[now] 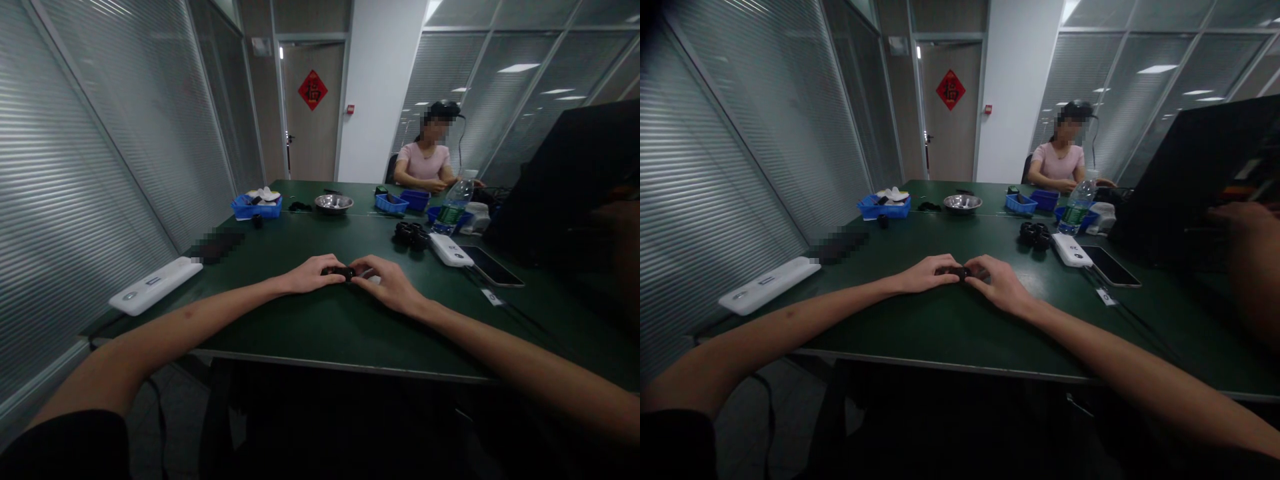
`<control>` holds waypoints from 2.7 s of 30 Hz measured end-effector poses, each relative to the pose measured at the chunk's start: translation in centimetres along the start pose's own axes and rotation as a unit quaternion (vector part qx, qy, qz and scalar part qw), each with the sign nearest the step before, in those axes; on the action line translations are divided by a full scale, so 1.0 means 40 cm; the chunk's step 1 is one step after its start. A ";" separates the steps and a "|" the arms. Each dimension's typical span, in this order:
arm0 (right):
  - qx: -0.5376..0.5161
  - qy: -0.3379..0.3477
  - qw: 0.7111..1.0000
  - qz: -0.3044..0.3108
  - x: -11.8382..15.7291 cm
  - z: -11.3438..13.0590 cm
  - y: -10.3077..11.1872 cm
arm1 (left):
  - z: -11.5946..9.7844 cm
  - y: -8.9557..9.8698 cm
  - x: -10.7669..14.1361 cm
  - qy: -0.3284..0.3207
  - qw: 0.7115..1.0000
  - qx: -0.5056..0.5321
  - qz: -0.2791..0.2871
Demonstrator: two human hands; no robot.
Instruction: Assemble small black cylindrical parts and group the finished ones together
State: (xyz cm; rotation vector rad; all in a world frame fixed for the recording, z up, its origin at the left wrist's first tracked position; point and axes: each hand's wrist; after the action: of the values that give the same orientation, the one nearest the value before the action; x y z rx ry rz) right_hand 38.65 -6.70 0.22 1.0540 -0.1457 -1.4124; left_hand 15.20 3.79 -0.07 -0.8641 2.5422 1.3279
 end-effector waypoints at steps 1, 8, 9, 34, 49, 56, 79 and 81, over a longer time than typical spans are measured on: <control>-0.005 0.007 1.000 0.000 0.001 -0.002 0.000 | 0.000 0.000 0.000 -0.002 1.000 -0.003 0.000; 0.019 -0.032 0.999 0.001 -0.003 0.010 0.003 | -0.007 -0.002 -0.001 -0.002 1.000 -0.005 0.001; 0.028 -0.032 0.999 0.006 -0.003 0.011 0.004 | -0.008 -0.002 -0.001 -0.001 1.000 -0.005 0.003; 0.039 -0.004 0.999 -0.002 -0.002 -0.001 -0.002 | 0.001 -0.004 -0.001 -0.022 1.000 -0.020 0.005; 0.062 -0.001 0.998 0.006 -0.003 0.008 0.004 | 0.005 -0.004 0.001 -0.026 0.999 -0.017 0.006; 0.066 -0.003 0.998 0.025 0.002 0.007 0.006 | 0.003 -0.006 -0.001 -0.034 0.999 -0.024 0.003; 0.092 -0.029 0.995 0.024 -0.002 0.023 0.009 | 0.010 -0.007 -0.002 -0.038 0.999 -0.025 0.007; 0.085 -0.034 0.995 0.032 -0.001 0.021 0.008 | 0.008 -0.007 -0.002 -0.036 0.999 -0.028 0.009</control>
State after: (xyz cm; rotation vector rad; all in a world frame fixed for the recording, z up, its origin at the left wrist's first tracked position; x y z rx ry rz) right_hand 38.33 -7.17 0.95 1.1315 -0.3517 -1.3966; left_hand 15.37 3.96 -0.44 -0.7904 2.4746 1.4149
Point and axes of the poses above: each hand's wrist, its own x-axis away from the middle knuckle, its own y-axis out of the back of the hand, z = x × y, and after that the axes turned 6 degrees about -z, right-handed
